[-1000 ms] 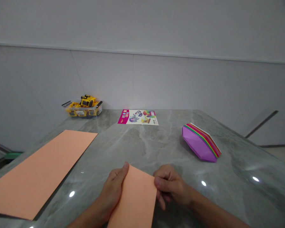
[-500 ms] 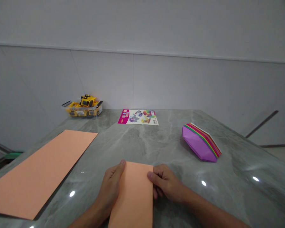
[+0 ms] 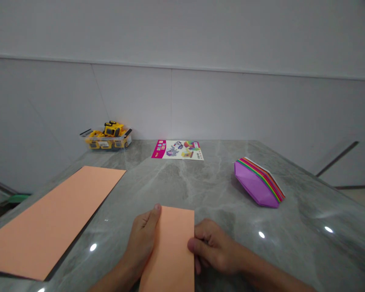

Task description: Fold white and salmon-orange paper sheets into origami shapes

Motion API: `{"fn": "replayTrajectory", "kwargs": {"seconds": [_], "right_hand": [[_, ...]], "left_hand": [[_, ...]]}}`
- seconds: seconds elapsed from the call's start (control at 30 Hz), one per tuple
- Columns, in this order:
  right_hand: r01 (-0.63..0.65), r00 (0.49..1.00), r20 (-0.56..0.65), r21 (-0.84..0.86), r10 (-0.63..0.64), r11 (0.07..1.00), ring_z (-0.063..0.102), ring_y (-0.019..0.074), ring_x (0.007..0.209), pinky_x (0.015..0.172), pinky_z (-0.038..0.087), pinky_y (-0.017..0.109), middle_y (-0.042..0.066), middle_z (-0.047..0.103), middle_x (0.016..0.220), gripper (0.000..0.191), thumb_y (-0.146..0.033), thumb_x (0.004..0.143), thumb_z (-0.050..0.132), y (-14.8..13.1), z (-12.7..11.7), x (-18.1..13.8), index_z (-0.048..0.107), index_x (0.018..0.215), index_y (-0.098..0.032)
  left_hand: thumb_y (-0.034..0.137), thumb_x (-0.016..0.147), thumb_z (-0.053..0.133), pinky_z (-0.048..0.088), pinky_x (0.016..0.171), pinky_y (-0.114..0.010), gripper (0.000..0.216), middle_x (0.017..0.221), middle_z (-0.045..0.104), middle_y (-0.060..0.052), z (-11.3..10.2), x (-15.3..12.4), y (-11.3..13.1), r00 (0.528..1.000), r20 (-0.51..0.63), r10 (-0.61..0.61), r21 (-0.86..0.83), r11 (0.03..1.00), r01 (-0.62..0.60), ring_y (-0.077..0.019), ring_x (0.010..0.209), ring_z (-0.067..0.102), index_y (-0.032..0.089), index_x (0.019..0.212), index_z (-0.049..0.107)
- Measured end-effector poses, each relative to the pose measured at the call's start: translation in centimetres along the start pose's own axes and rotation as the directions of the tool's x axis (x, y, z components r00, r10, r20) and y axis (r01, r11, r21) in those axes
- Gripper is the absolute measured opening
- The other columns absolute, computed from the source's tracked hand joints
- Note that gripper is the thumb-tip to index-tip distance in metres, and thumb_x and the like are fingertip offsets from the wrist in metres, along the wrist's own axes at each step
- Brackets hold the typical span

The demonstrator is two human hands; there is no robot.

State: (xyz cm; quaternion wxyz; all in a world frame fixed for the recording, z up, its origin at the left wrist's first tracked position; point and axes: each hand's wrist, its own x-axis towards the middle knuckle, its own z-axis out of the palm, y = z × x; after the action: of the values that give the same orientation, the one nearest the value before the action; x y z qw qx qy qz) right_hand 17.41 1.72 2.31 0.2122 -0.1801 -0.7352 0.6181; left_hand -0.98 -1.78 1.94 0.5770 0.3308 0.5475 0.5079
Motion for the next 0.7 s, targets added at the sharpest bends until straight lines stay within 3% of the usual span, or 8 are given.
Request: {"fn": "replayTrajectory", "kwargs": {"seconds": [0.17,0.33,0.57,0.7], "right_hand": [[-0.007,1.000,-0.002,0.057,0.007,0.998,0.044,0.0048,0.039,0.038,0.034,0.013,0.001,0.051,0.051,0.057,-0.059,0.087,0.038,0.0,0.4,-0.1,0.055,0.063,-0.011],[-0.100,0.992,0.081,0.016,0.099,0.995,0.051,0.0067,0.045,0.041,0.038,0.013,0.002,0.054,0.056,0.058,-0.060,0.087,0.037,0.9,0.5,-0.2,0.058,0.070,-0.010],[-0.085,0.980,0.170,-0.125,0.105,0.989,0.049,0.0069,0.044,0.039,0.034,0.014,0.003,0.054,0.054,0.065,-0.066,0.087,0.025,0.1,0.3,-0.7,0.053,0.063,-0.012],[-0.060,0.993,0.084,-0.189,0.077,0.980,0.044,0.0061,0.046,0.041,0.032,0.015,-0.001,0.049,0.054,0.058,-0.061,0.088,0.033,-0.3,0.4,-0.5,0.051,0.061,-0.013]], "left_hand": [[0.056,0.080,0.050,0.039,0.043,-0.024,0.048,0.052,0.058,-0.003,0.1,-0.1,-0.3,0.994,-0.064,0.086,0.139,0.987,-0.076,-0.0157,0.045,0.052,0.014,0.058,0.057],[0.058,0.079,0.050,0.039,0.042,-0.024,0.049,0.049,0.058,-0.003,-0.2,0.0,0.0,0.979,-0.181,0.090,0.125,0.990,-0.068,-0.0161,0.044,0.051,0.014,0.058,0.057],[0.057,0.077,0.054,0.041,0.041,-0.026,0.048,0.049,0.061,-0.004,0.5,-0.6,1.2,0.990,-0.082,-0.116,-0.072,0.991,0.110,-0.0178,0.042,0.054,0.014,0.059,0.060],[0.055,0.077,0.054,0.041,0.040,-0.026,0.047,0.048,0.062,-0.005,0.5,-0.4,1.7,0.976,-0.198,-0.092,-0.043,0.995,0.085,-0.0185,0.042,0.055,0.014,0.056,0.061]]}}
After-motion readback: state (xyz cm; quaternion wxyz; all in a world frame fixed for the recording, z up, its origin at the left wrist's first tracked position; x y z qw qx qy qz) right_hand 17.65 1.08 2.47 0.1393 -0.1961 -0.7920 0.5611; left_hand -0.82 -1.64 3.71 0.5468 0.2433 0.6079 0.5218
